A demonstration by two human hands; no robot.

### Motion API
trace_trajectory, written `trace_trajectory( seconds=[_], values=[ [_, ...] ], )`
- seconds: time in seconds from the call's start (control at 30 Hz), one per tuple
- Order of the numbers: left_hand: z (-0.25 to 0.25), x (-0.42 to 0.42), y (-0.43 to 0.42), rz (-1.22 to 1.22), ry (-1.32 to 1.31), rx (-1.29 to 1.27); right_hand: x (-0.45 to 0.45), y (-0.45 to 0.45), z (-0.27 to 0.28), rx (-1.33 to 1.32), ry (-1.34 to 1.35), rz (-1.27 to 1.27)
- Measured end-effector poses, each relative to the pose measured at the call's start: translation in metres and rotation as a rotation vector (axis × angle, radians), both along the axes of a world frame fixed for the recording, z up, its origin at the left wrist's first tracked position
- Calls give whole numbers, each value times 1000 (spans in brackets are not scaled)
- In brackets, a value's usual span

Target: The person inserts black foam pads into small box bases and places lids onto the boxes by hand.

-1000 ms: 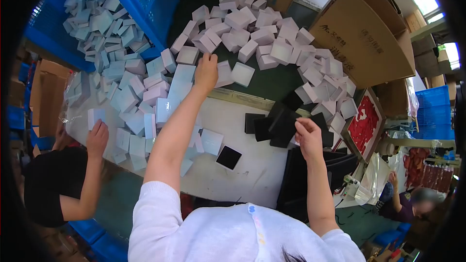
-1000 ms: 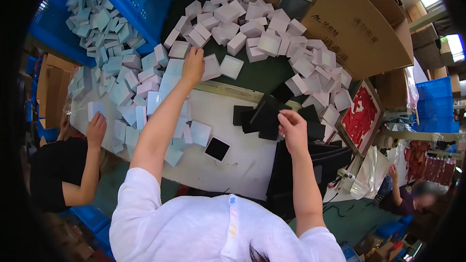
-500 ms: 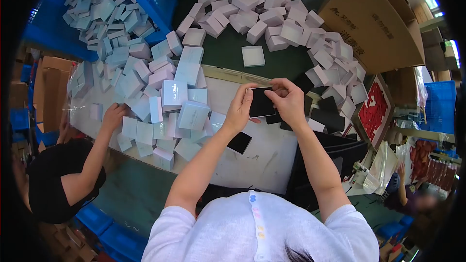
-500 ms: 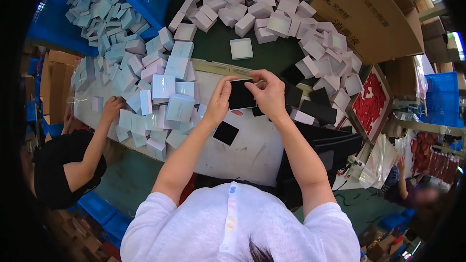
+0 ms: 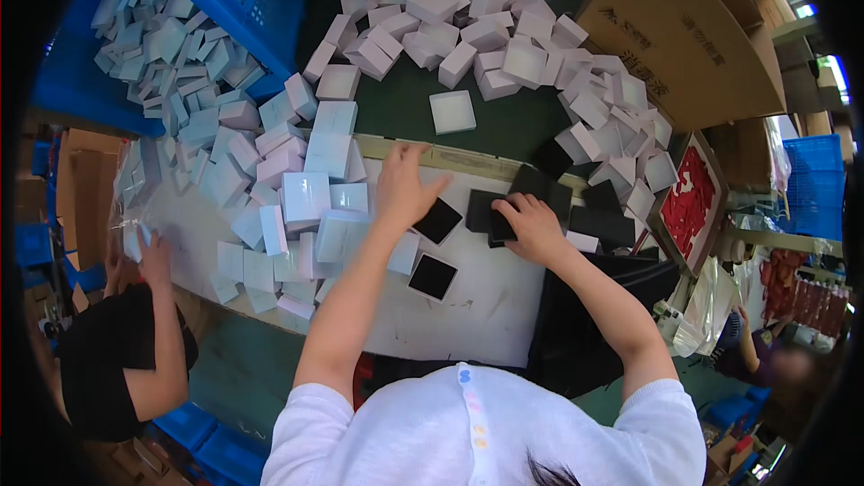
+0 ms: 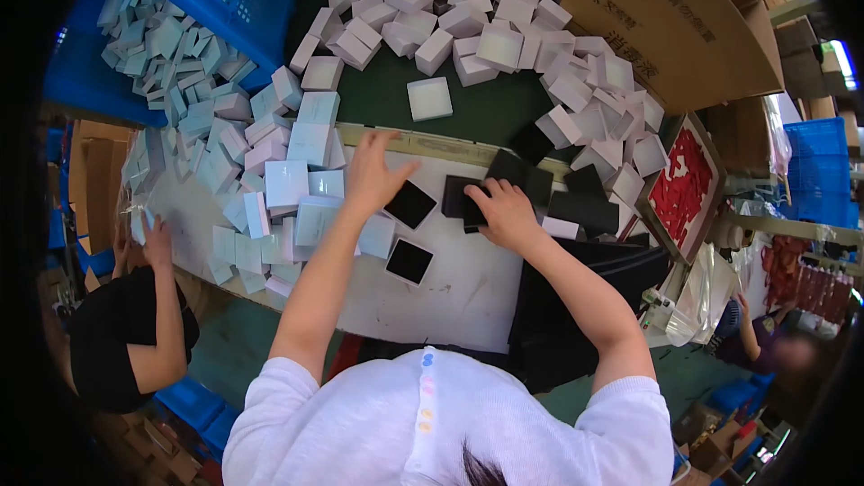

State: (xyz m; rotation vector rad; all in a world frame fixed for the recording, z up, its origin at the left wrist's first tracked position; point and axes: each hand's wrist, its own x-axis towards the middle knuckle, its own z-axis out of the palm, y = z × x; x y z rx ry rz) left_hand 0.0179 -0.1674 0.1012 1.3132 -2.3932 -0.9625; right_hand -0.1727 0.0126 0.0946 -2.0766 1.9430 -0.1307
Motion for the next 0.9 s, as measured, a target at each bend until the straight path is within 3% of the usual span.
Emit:
trace_trajectory(
  seconds=[0.03, 0.1, 0.2, 0.27, 0.3, 0.37, 0.43, 0.47, 0.5, 0.53, 0.6, 0.77, 0.83, 0.9],
  values=[
    [-6, -14, -24, 39, 211, -78, -9, 2, 0, 35, 14, -58],
    [-7, -54, -68, 172, 404, 213, -11, 8, 10, 72, 32, -117],
    [-43, -114, -114, 256, 429, 26, -7, 11, 43, 84, -148, -251],
    [-64, -143, -132, 354, 302, 401, -4, 13, 51, -12, -284, -333],
    [-79, -148, -133, 353, 314, 398, -6, 15, 51, -77, -333, -360],
    [-104, -141, -118, 216, 438, 118, -12, 14, 62, -98, -407, -390],
    [-46, -112, -63, 210, 614, -97, -19, 15, 65, -264, -613, -521],
    [-29, -95, -41, 141, 662, 101, -25, 14, 66, -313, -649, -581],
    [-16, -76, -20, 76, 702, 303, -29, 9, 71, -401, -607, -547],
    [-1, -60, -1, 70, 681, 322, -31, 3, 74, -478, -586, -515],
    [21, -35, 29, -123, 536, 109, -26, -12, 83, -489, -586, -428],
    [40, -8, 59, -349, 521, 41, 0, -34, 79, -285, -500, 88],
    [49, -4, 67, -286, 771, 520, 7, -32, 80, -274, -482, 179],
    [47, 1, 71, -324, 745, 509, 14, -26, 82, -279, -521, 130]
  ],
)
